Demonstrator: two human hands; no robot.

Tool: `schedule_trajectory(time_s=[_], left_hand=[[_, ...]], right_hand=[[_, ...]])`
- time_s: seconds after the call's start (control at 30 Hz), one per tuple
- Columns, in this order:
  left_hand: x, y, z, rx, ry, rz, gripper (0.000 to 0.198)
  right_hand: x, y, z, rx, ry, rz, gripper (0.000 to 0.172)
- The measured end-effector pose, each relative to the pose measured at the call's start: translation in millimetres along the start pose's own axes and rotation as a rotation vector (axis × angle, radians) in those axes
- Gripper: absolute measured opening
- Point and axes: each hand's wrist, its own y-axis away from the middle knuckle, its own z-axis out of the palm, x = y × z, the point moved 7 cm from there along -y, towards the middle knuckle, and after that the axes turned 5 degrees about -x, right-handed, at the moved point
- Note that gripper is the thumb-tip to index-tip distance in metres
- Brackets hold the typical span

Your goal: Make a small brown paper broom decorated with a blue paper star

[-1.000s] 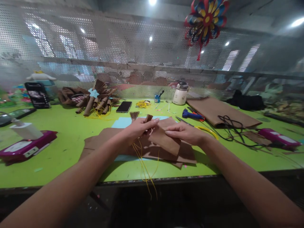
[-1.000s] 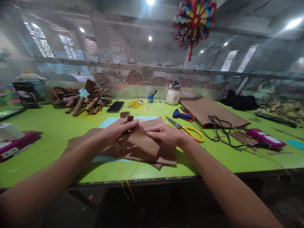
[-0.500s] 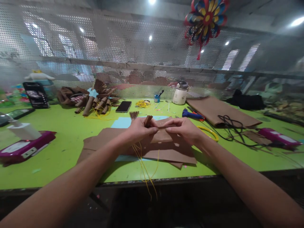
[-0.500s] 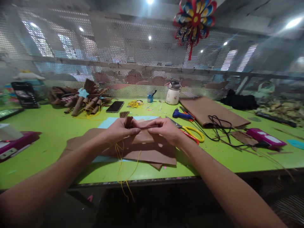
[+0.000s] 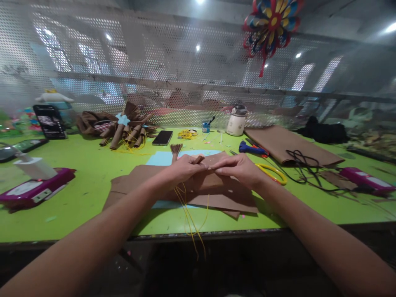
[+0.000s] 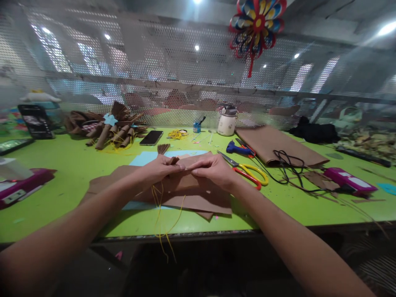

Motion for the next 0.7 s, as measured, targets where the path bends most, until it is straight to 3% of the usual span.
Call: schedule_trajectory(time_s=[0.2,0.33,0.6,0.7], left_hand=[[-3,0,10.7,-0.144,0.052,0.025,0.029],[-3,-1,10.1,-0.157,-0.028,0.074,0.030],[0,-1,13.6,-0.159,-0.139,0.140,0.032],[0,-2,14.0,-0.139,-0.177,0.184,0.032]], right_hand=[[-13,2,1,0.026,0.114,-0.118,0.015],[-19,3,2,0.008,0.145,-0.174,0.014],[-13,5,6,-0.159,0.002,-0.035,0.034],[-9,4,6,-0.106,0.091,0.017,0.023]])
